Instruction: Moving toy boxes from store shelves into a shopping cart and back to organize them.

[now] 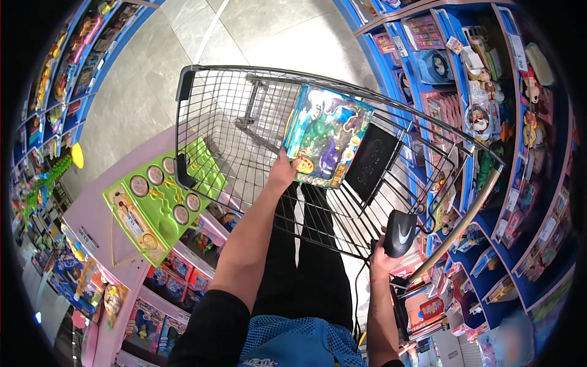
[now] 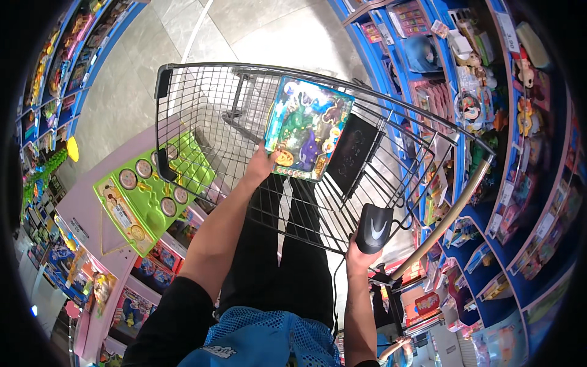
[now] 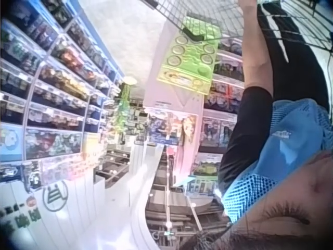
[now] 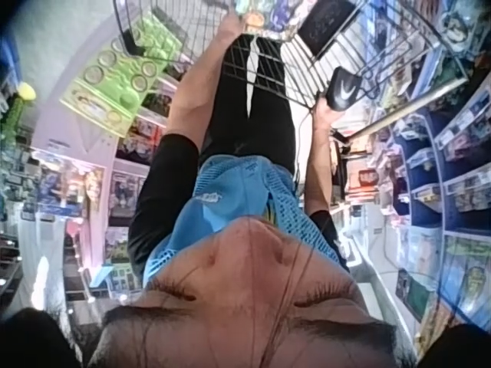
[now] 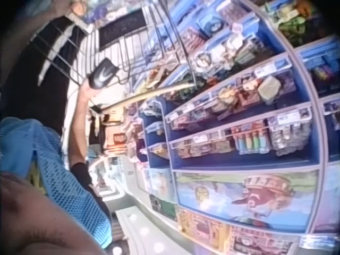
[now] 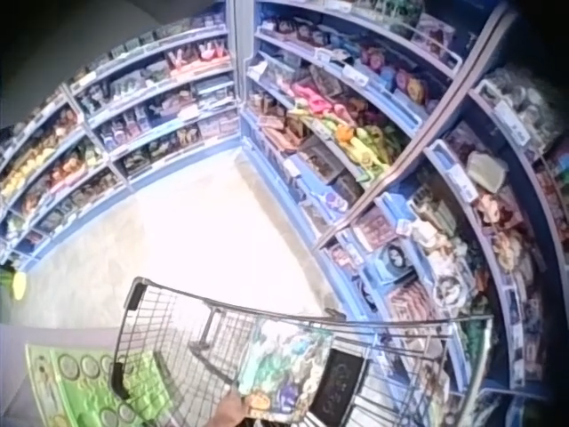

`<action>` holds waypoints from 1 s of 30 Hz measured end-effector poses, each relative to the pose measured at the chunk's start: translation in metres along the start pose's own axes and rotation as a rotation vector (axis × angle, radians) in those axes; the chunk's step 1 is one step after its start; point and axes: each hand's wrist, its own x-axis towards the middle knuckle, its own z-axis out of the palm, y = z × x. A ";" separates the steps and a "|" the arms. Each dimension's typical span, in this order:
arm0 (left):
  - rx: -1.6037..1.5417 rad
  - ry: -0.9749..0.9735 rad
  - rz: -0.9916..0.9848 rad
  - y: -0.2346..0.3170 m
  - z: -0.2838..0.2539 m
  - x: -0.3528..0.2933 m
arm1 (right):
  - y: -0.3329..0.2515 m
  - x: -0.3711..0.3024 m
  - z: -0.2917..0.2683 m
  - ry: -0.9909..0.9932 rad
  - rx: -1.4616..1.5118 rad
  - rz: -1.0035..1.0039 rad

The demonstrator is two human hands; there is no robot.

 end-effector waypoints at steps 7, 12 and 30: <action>0.034 0.037 0.068 -0.010 0.001 0.002 | 0.021 -0.008 0.001 0.030 0.019 0.032; 0.067 0.014 0.028 -0.003 -0.002 0.003 | 0.024 -0.008 0.000 0.055 -0.126 -0.068; 0.357 -0.174 0.027 0.001 -0.042 -0.028 | -0.012 0.015 0.000 -0.008 -0.236 -0.259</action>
